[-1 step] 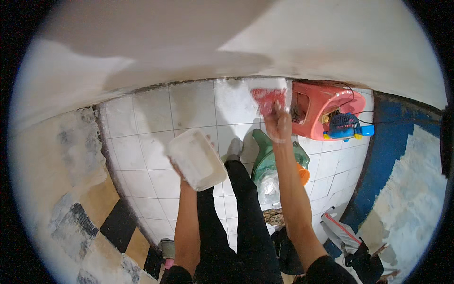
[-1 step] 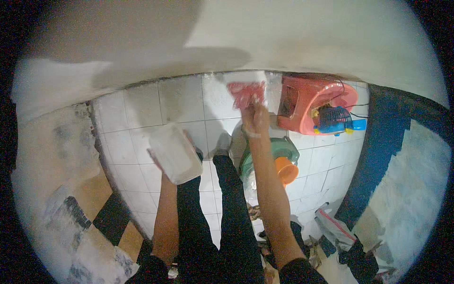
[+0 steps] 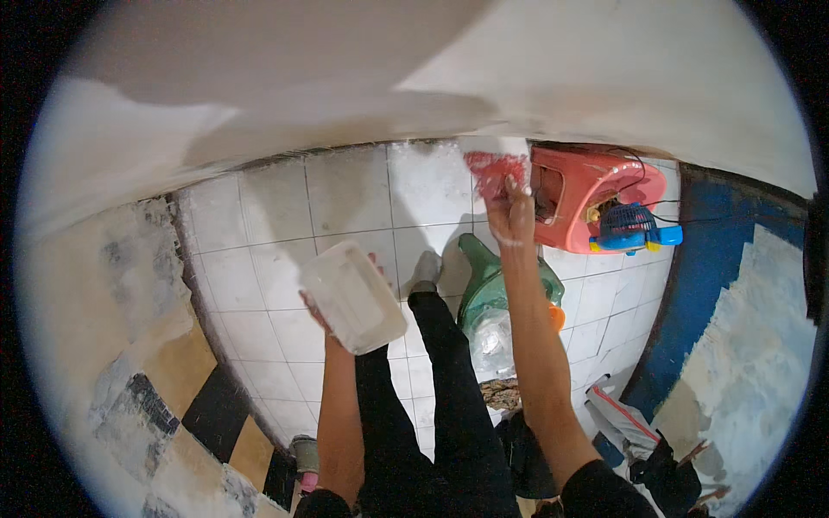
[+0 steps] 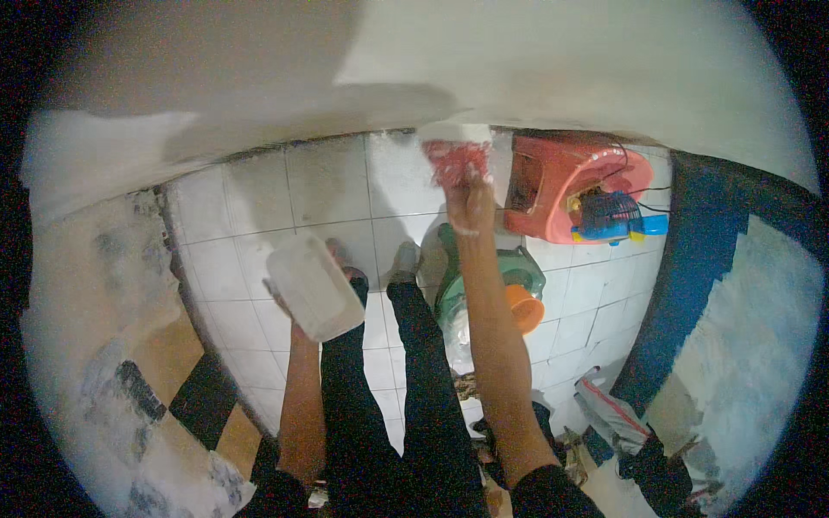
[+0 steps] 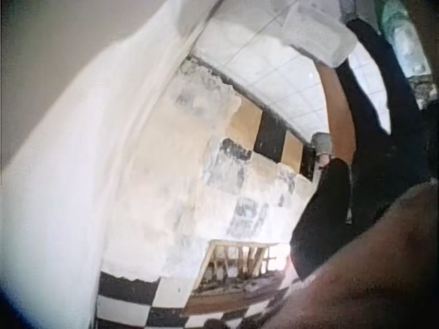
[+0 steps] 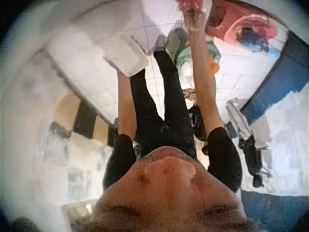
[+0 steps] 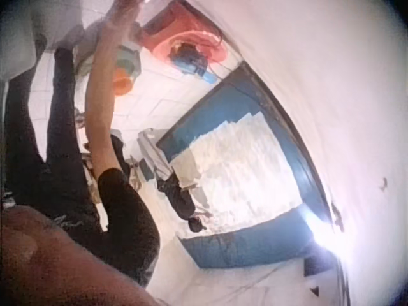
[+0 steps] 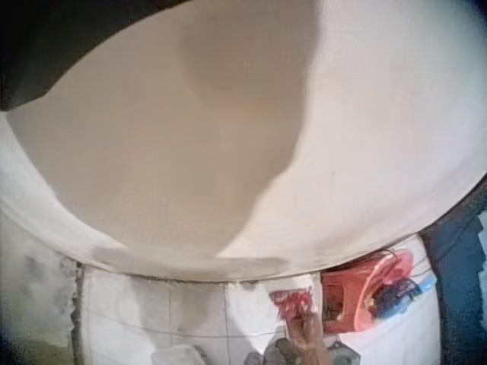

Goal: The person applies a white patching compound to a wall using a scraper, repeatedly spreading the material from a container onto uneven sections of the wall surface.

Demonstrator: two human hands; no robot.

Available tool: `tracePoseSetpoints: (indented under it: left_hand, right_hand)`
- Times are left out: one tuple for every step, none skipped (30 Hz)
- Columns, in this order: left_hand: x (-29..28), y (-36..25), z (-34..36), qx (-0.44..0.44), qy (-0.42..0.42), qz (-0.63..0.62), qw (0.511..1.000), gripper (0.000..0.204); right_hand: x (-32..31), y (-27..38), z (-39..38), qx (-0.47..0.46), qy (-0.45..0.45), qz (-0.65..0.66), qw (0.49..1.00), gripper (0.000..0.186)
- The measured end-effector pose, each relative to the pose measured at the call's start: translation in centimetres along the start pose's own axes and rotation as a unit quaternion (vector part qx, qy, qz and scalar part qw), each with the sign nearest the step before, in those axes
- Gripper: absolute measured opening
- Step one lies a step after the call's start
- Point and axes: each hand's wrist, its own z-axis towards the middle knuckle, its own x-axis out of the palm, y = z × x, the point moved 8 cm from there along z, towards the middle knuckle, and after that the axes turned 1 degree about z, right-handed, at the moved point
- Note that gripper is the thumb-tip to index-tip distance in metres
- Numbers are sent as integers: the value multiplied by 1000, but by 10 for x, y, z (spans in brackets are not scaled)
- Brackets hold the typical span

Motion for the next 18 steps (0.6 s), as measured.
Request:
tracePoseSetpoints:
  left_hand:
    - [-9, -3, -11, 4, -13, -11, 1000, 109]
    - [-17, -10, -24, 10, -25, -22, 999, 110]
    - [-29, -16, -34, 11, -40, 1, 999, 112]
    - [-30, -13, -37, 14, -27, -3, 1000, 110]
    - [-32, -12, -39, 19, -16, -7, 1000, 109]
    - [-35, -12, -45, 29, -11, -7, 999, 108]
    - [-42, -11, -49, 36, -21, -23, 999, 107]
    - [-43, -9, -48, 37, -28, -28, 999, 107]
    - [-40, -5, -44, 35, -35, -34, 998, 107]
    - [-39, -1, -41, 35, -43, -38, 998, 107]
    - [-40, 2, -39, 30, -54, -38, 997, 107]
    - [-41, 6, -36, 24, -63, -39, 997, 106]
    - [-43, 11, -32, 17, -72, -40, 996, 106]
    - [-42, 16, -27, 12, -65, -43, 997, 107]
    - [-43, 19, -25, 11, -61, -43, 997, 107]
    - [-43, 22, -23, 8, -56, -43, 997, 108]
    - [-41, 32, -15, -3, -58, -43, 997, 108]
    - [-42, 33, -15, -5, -68, -34, 997, 108]
  right_hand:
    - [-13, 13, 17, -30, -9, -49, 998, 21]
    - [-23, 25, 31, -60, -18, -97, 993, 21]
    - [-42, 40, 48, -59, -51, -118, 990, 21]
    - [-64, 57, 65, -60, -85, -139, 985, 22]
    - [-81, 69, 78, -58, -119, -159, 978, 24]
    - [-79, 69, 86, -48, -99, -167, 980, 26]
    - [-77, 72, 94, -38, -79, -175, 981, 28]
    - [-73, 75, 103, -29, -60, -183, 981, 31]
    - [-45, 75, 113, 2, 101, -129, 986, 32]
    - [-39, 80, 124, 1, 103, -166, 981, 36]
    - [-31, 85, 135, 1, 105, -203, 974, 41]
    - [-51, 105, 147, -34, -52, -330, 942, 51]
    - [-36, 111, 148, -18, 53, -326, 944, 49]
    - [-23, 118, 147, 1, 157, -316, 936, 48]
    - [-12, 125, 145, 10, 138, -319, 938, 44]
    - [-2, 124, 142, 35, 133, -280, 950, 36]
    - [6, 145, 140, 48, 127, -248, 959, 30]
    - [12, 144, 132, 26, 21, -267, 963, 29]
